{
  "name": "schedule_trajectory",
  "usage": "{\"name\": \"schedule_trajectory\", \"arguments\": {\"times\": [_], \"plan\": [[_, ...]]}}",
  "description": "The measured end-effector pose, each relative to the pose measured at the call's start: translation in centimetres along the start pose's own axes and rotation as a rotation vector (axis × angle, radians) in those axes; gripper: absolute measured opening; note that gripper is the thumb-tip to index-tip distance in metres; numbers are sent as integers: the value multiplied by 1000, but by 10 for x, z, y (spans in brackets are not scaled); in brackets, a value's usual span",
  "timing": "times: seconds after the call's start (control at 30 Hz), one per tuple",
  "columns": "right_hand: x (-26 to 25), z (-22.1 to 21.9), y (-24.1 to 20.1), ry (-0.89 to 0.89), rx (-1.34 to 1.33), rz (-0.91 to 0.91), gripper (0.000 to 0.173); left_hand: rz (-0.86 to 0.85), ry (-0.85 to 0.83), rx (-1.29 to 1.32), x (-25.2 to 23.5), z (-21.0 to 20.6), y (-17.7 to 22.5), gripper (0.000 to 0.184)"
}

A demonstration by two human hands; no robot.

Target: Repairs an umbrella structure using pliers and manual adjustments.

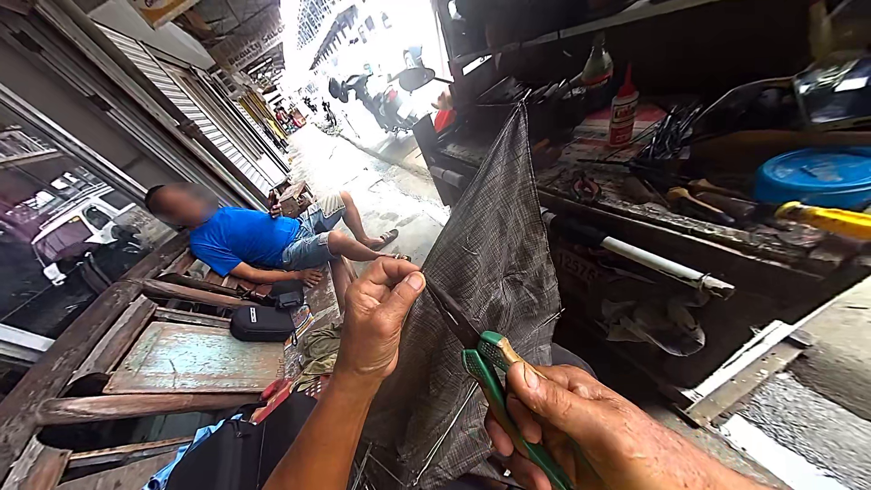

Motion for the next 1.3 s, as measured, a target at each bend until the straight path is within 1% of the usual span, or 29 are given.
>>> {"name": "schedule_trajectory", "arguments": {"times": [0.13, 0.27, 0.4, 0.53, 0.67, 0.8, 1.1, 1.3], "plan": [[1, 2, 3, 32, 46, -16, 45, -10, -4, -5, 1, -1, -1, 10], [-1, 7, 5, 19, 32, -27, 42, 8, -10, -5, 0, 1, -4, 9], [-8, 13, 14, -30, 42, 43, 40, 70, 13, 93, -3, 4, -3, 11], [-15, 12, 29, 19, 109, 75, 38, 107, 28, 213, -5, 13, 2, 21], [-21, 7, 44, 64, 217, 90, 40, 124, 61, 204, -6, 18, 4, 21], [-25, 3, 50, 102, 305, 131, 43, 127, 66, 165, -5, 16, 6, 20], [-29, 5, 50, 148, 296, 154, 40, 136, 53, 190, -4, 13, 6, 19], [-31, 3, 51, 142, 308, 173, 42, 127, 34, 181, -4, 11, 6, 20]]}}
Point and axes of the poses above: each hand's wrist, its own x-axis away from the middle knuckle, its own z-axis out of the back of the hand, y = z × x, the point moved 2 cm from there along -x, towards the middle knuckle, and after that the axes turned 8 degrees about -y, right-handed, at the moved point
